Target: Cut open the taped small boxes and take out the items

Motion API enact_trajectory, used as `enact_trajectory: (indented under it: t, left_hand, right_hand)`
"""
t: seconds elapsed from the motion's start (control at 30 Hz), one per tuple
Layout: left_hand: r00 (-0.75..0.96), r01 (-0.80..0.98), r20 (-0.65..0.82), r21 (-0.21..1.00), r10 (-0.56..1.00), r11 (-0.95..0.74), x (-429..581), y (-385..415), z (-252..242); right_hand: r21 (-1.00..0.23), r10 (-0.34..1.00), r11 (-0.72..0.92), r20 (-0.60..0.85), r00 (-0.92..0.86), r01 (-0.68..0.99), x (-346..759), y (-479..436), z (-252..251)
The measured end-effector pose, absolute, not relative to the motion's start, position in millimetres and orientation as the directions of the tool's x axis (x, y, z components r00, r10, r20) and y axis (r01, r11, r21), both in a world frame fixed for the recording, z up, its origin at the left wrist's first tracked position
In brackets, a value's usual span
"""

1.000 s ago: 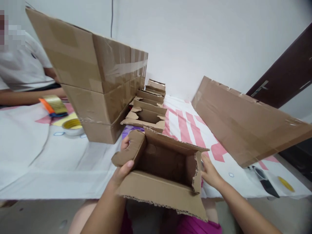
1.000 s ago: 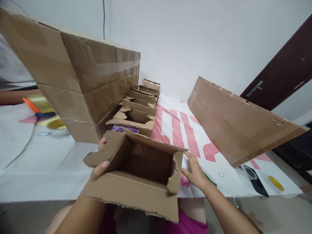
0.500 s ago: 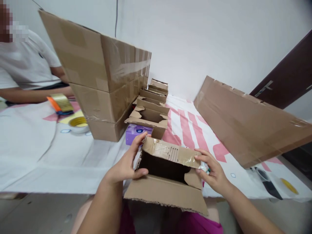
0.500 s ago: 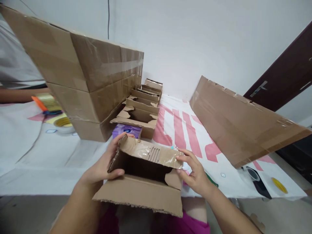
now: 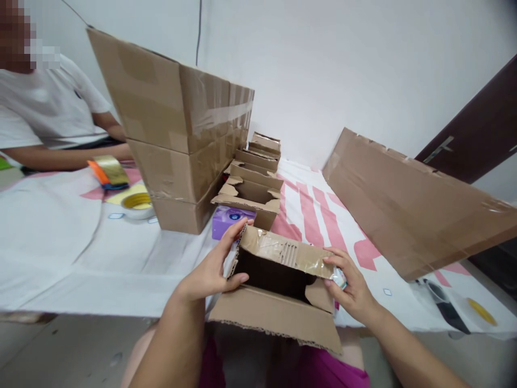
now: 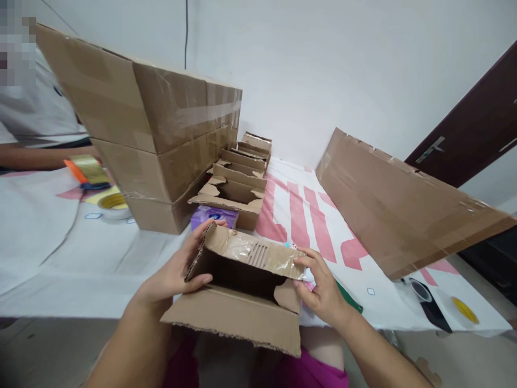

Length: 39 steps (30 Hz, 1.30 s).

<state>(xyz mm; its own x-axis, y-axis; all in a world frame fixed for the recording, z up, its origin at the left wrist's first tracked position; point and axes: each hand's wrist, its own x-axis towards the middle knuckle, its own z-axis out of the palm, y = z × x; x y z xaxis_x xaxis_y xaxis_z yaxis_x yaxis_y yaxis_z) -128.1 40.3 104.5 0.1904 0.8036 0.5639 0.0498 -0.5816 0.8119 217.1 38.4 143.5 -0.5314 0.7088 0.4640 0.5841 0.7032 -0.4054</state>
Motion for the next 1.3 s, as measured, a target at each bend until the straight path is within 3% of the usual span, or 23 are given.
enact_trajectory:
  t: [0.73, 1.03, 1.3]
  left_hand:
    - [0.128, -0.003, 0.554, 0.830, 0.823, -0.558, -123.8, 38.3, 108.4]
    - [0.149, 0.056, 0.585, 0.800, 0.797, -0.597, -124.5, 38.1, 108.9]
    - [0.001, -0.158, 0.544, 0.828, 0.839, -0.538, -121.8, 29.6, 119.4]
  right_hand:
    - [-0.376, 0.704, 0.704, 0.478, -0.525, 0.602, 214.2, 35.9, 143.5]
    - [-0.408, 0.718, 0.693, 0.469, -0.515, 0.594, 215.0, 36.1, 142.3]
    - [-0.457, 0.726, 0.687, 0.463, -0.508, 0.565, 207.3, 35.7, 141.9]
